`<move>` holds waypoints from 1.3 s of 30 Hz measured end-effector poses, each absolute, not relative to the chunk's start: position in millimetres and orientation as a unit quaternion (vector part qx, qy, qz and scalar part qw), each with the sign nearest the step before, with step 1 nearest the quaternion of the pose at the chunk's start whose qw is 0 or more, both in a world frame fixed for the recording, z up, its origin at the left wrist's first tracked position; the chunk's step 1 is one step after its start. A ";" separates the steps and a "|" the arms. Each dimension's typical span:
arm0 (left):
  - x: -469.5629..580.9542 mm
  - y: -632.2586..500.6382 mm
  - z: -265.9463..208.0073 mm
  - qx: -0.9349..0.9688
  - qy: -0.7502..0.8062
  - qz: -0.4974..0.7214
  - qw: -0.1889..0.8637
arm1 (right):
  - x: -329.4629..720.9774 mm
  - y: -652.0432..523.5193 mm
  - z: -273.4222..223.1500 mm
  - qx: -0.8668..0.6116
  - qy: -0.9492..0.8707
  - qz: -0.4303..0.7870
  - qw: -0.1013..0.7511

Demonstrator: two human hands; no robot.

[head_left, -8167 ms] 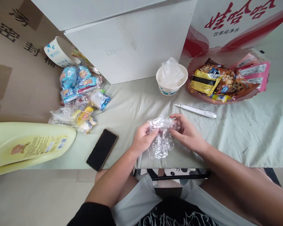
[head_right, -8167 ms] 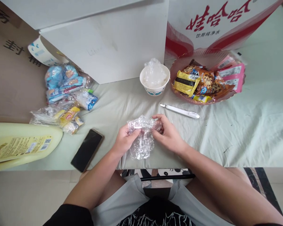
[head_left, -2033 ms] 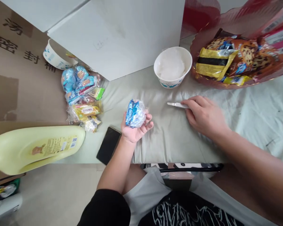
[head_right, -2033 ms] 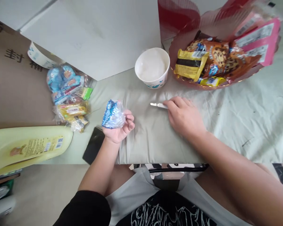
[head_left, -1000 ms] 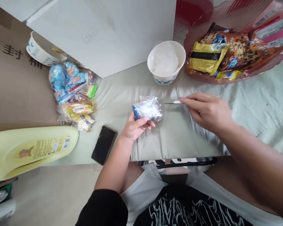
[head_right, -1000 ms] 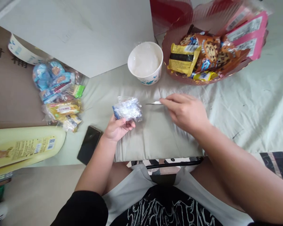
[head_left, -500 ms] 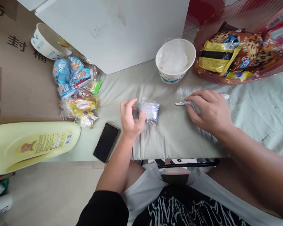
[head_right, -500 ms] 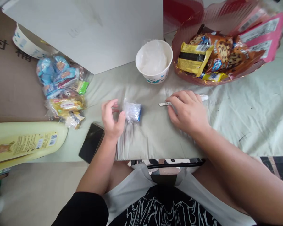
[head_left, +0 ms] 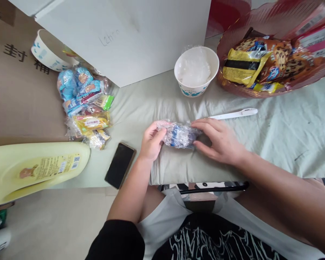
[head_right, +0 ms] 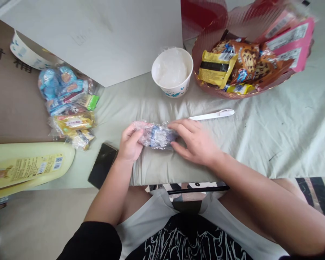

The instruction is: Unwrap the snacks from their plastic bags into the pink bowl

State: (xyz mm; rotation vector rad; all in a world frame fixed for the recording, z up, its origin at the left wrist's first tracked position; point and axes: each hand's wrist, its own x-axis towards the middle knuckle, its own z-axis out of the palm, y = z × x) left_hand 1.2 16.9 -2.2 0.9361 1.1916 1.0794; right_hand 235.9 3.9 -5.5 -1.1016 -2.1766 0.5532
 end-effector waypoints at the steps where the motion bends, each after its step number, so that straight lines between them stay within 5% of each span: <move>1: 1.8 18.5 -0.5 0.383 0.508 0.463 0.617 | 234.9 3.1 -5.5 -0.403 -0.828 0.215 0.325; 39: -8.0 19.9 -2.7 0.493 0.568 0.456 0.476 | 244.8 8.8 -4.1 -0.441 -0.798 0.219 0.347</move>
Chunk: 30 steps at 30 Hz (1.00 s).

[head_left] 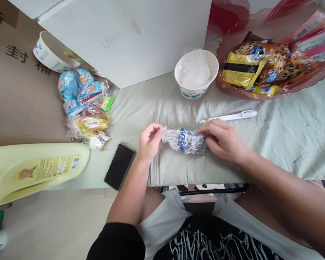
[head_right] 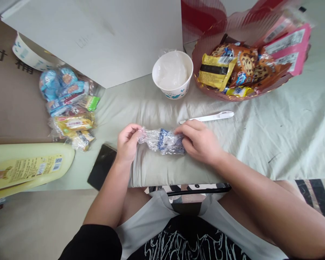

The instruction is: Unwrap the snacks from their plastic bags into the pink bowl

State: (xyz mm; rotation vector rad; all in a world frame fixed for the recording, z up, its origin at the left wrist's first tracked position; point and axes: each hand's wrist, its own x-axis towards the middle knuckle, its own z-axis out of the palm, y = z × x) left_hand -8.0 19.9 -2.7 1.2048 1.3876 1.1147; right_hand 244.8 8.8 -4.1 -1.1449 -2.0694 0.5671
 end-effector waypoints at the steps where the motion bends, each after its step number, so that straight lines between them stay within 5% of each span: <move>1: -7.6 19.9 -1.8 0.495 0.568 0.453 0.476 | 244.9 8.8 -4.1 -0.445 -0.796 0.219 0.347; 30: -5.1 17.1 2.9 0.535 0.579 0.401 0.466 | 246.3 9.4 -5.5 -0.444 -0.796 0.228 0.344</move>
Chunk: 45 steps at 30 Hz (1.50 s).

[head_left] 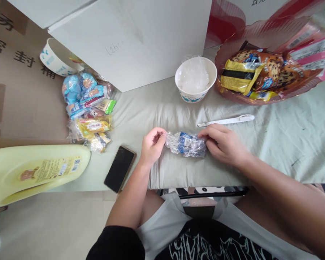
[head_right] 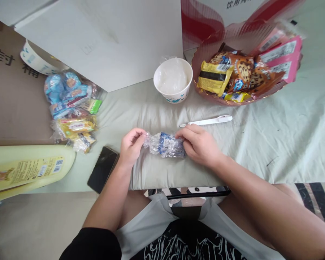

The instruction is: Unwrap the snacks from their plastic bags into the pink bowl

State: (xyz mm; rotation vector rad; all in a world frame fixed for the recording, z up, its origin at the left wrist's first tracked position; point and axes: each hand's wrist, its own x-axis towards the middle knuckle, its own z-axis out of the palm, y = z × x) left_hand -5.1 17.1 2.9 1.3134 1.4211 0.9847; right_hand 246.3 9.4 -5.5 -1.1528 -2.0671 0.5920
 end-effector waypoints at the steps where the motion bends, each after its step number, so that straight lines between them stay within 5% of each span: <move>1: -5.1 17.1 2.9 0.535 0.580 0.400 0.466 | 246.4 9.5 -5.3 -0.444 -0.795 0.228 0.345; 19: -13.0 17.8 -10.1 0.631 0.540 0.403 0.385 | 260.4 28.4 -5.0 -0.615 -0.650 0.244 0.374; 30: -10.8 12.4 -2.0 0.773 0.467 0.222 0.368 | 263.3 33.8 -4.7 -0.626 -0.628 0.218 0.407; 45: -11.2 57.7 12.5 0.638 0.556 0.398 0.354 | 273.0 40.6 10.7 -0.633 -0.592 0.298 0.400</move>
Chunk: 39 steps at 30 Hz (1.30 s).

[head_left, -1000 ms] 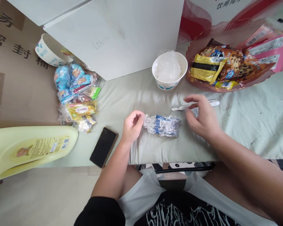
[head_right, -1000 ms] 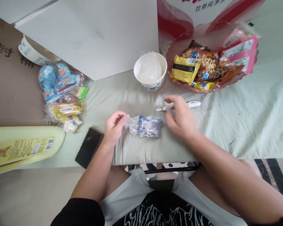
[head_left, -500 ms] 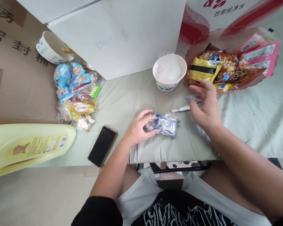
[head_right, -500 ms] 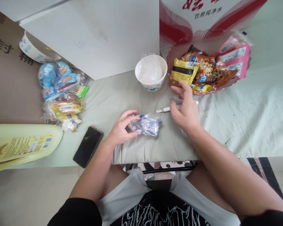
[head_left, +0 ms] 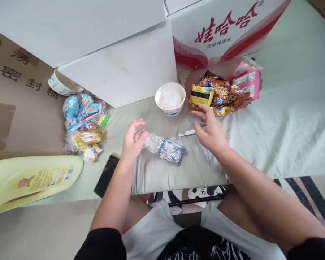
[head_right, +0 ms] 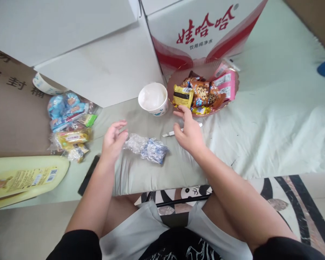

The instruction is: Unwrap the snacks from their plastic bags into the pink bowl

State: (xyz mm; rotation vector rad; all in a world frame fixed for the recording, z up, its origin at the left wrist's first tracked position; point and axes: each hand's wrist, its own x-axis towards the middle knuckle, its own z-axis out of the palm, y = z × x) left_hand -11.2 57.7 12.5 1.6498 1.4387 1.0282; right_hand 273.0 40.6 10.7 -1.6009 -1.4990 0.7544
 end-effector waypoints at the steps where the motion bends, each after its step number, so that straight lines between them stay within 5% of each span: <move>1: -1.0 66.7 17.9 0.647 0.565 0.375 0.347 | 274.6 41.0 12.2 -0.634 -0.589 0.305 0.397; 6: 58.0 114.8 39.9 0.699 0.600 0.257 0.292 | 284.9 44.9 17.1 -0.650 -0.558 0.311 0.411; 12: 112.0 163.9 54.3 0.720 0.587 0.281 0.240 | 311.6 57.8 20.8 -0.696 -0.501 0.246 0.452; 20: 202.3 217.7 59.8 0.744 0.590 0.240 0.202 | 389.5 71.3 28.6 -0.817 -0.384 0.144 0.405; 29: 268.0 257.0 48.3 0.732 0.589 0.253 0.232 | 438.5 62.6 42.4 -0.857 -0.297 0.149 0.394; 39: 283.1 244.9 56.4 0.753 0.568 0.245 0.223 | 446.3 63.1 24.4 -0.828 -0.268 0.013 0.492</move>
